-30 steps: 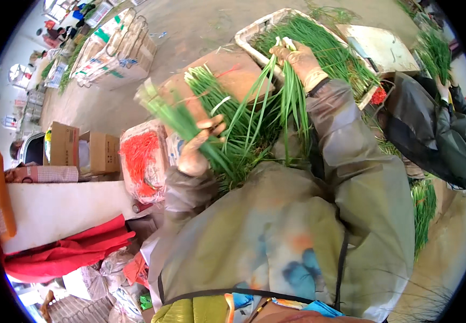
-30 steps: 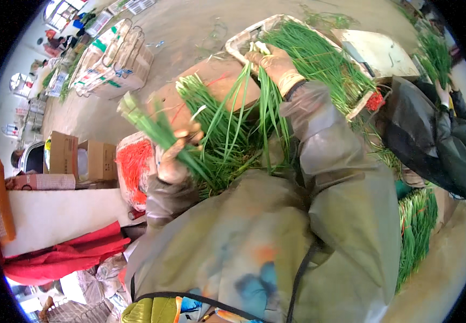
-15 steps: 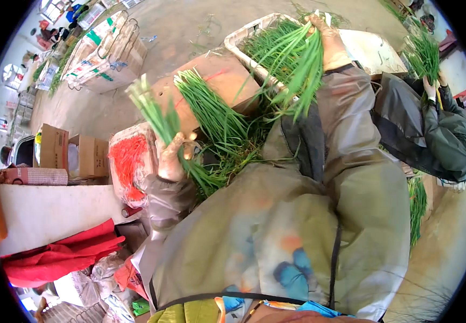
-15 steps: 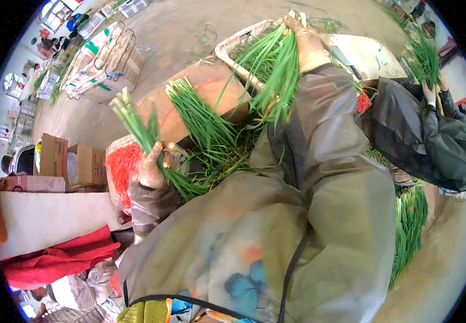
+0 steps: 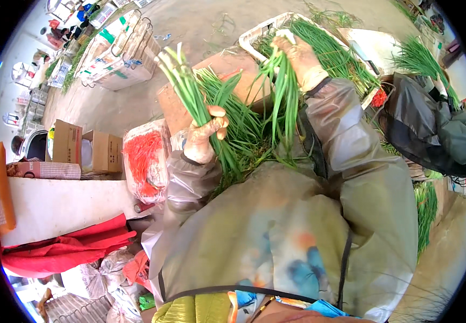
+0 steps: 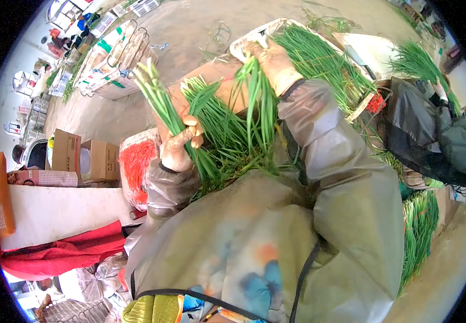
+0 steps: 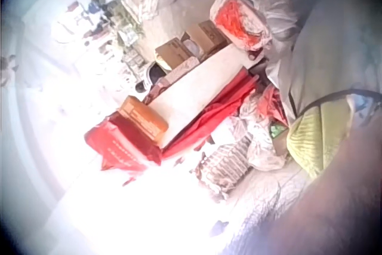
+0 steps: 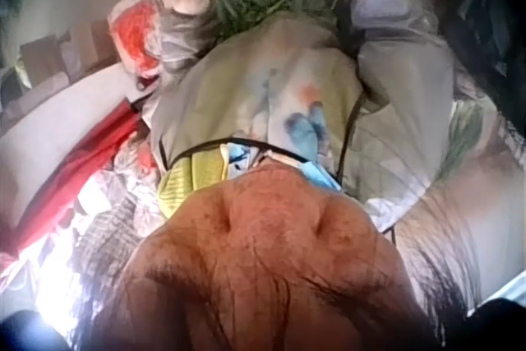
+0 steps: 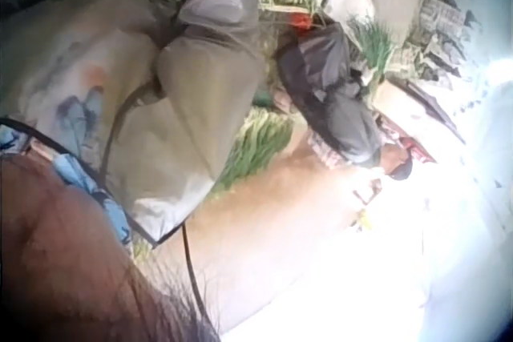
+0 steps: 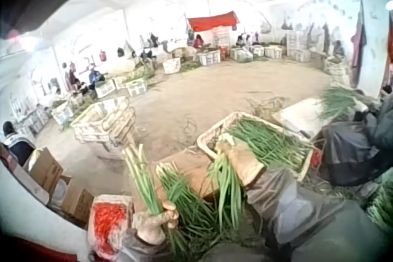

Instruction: The person sorts through bunches of scallions, removing debris and dead leaves by hand while transferring them into different piles.

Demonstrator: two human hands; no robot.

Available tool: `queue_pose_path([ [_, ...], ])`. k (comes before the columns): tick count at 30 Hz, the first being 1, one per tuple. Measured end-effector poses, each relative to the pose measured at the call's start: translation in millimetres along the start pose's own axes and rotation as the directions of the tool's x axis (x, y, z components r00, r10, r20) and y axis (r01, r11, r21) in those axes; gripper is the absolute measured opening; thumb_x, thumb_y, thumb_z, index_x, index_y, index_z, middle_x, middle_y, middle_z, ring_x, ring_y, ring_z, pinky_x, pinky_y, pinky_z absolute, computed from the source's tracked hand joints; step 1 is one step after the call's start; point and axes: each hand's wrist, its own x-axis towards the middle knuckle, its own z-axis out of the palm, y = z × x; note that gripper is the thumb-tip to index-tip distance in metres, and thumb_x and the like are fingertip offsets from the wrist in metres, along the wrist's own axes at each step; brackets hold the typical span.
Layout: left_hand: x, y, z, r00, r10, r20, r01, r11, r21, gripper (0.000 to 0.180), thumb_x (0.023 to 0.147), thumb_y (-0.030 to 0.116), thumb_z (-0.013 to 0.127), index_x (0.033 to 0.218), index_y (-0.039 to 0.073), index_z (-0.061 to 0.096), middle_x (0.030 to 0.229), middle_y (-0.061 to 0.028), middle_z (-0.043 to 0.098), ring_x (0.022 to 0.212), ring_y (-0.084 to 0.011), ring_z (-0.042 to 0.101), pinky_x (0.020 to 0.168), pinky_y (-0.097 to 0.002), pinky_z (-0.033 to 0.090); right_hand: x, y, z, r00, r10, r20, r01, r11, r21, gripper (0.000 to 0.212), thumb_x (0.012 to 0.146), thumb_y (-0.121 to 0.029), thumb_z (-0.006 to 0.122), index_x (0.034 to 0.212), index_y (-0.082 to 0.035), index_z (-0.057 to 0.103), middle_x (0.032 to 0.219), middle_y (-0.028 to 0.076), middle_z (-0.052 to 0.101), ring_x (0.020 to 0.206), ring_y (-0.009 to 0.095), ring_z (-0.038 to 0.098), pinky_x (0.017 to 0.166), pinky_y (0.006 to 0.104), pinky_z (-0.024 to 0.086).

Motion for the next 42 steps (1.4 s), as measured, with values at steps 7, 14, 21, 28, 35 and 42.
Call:
queue_pose_path([
  [7, 36, -15, 19, 0.993, -0.042, -0.115, 0.040, 0.999, -0.019, 0.043, 0.081, 0.030, 0.064, 0.111, 0.003, 0.052, 0.100, -0.0056, 0.058, 0.089, -0.0150, 0.055, 0.079, -0.0280, 0.044, -36, 30, 66, 0.944, -0.116, 0.308, 0.158, 0.980, -0.117, 0.043, 0.082, -0.035, 0.060, 0.105, 0.000, 0.056, 0.100, 0.014, 0.060, 0.092, 0.023, 0.055, 0.081, 0.0333, 0.041],
  [14, 51, -47, -17, 0.952, -0.279, 0.124, 0.306, 0.876, -0.373, 0.044, 0.081, 0.017, 0.062, 0.118, 0.000, 0.046, 0.110, -0.0151, 0.057, 0.098, -0.0296, 0.057, 0.085, -0.0452, 0.048, -44, 12, 84, 0.777, -0.024, 0.629, 0.452, 0.717, -0.531, 0.046, 0.086, -0.044, 0.047, 0.099, -0.001, 0.056, 0.090, 0.018, 0.059, 0.086, 0.031, 0.056, 0.075, 0.0367, 0.042],
  [21, 46, -67, -30, 0.937, -0.317, 0.149, 0.341, 0.731, -0.591, 0.035, 0.080, 0.011, 0.060, 0.113, 0.003, 0.051, 0.107, -0.0142, 0.058, 0.094, -0.0292, 0.059, 0.086, -0.0453, 0.047, -24, 25, 104, 0.637, 0.079, 0.766, 0.639, 0.502, -0.583, 0.047, 0.084, -0.048, 0.049, 0.097, -0.004, 0.057, 0.088, 0.016, 0.060, 0.078, 0.033, 0.058, 0.069, 0.0393, 0.044],
  [28, 16, 8, -45, 0.972, 0.231, 0.049, -0.154, 0.776, -0.612, 0.017, 0.083, 0.013, 0.059, 0.100, 0.012, 0.057, 0.102, -0.0058, 0.054, 0.096, -0.0212, 0.052, 0.087, -0.0405, 0.044, -30, -31, 45, 0.740, -0.477, 0.473, 0.645, 0.701, -0.303, 0.034, 0.085, -0.040, 0.053, 0.093, -0.007, 0.060, 0.089, 0.010, 0.063, 0.083, 0.019, 0.060, 0.073, 0.0306, 0.046],
  [35, -2, 25, -60, 0.909, 0.405, -0.101, -0.375, 0.688, -0.622, 0.023, 0.084, 0.016, 0.058, 0.107, 0.016, 0.058, 0.113, -0.0033, 0.053, 0.104, -0.0211, 0.050, 0.089, -0.0461, 0.042, -97, -23, 8, 0.820, -0.319, 0.475, 0.454, 0.868, -0.201, 0.016, 0.082, -0.013, 0.062, 0.095, -0.004, 0.059, 0.089, 0.006, 0.061, 0.089, 0.014, 0.057, 0.078, 0.0270, 0.047],
  [42, 0, 16, -41, 0.916, 0.399, -0.036, -0.357, 0.773, -0.524, 0.026, 0.084, 0.016, 0.057, 0.110, 0.014, 0.054, 0.117, -0.0071, 0.052, 0.103, -0.0266, 0.052, 0.086, -0.0495, 0.045, -98, 7, 41, 0.679, -0.230, 0.697, 0.657, 0.613, -0.438, 0.025, 0.078, -0.030, 0.061, 0.090, -0.008, 0.060, 0.084, 0.011, 0.060, 0.083, 0.029, 0.057, 0.071, 0.0369, 0.044],
])
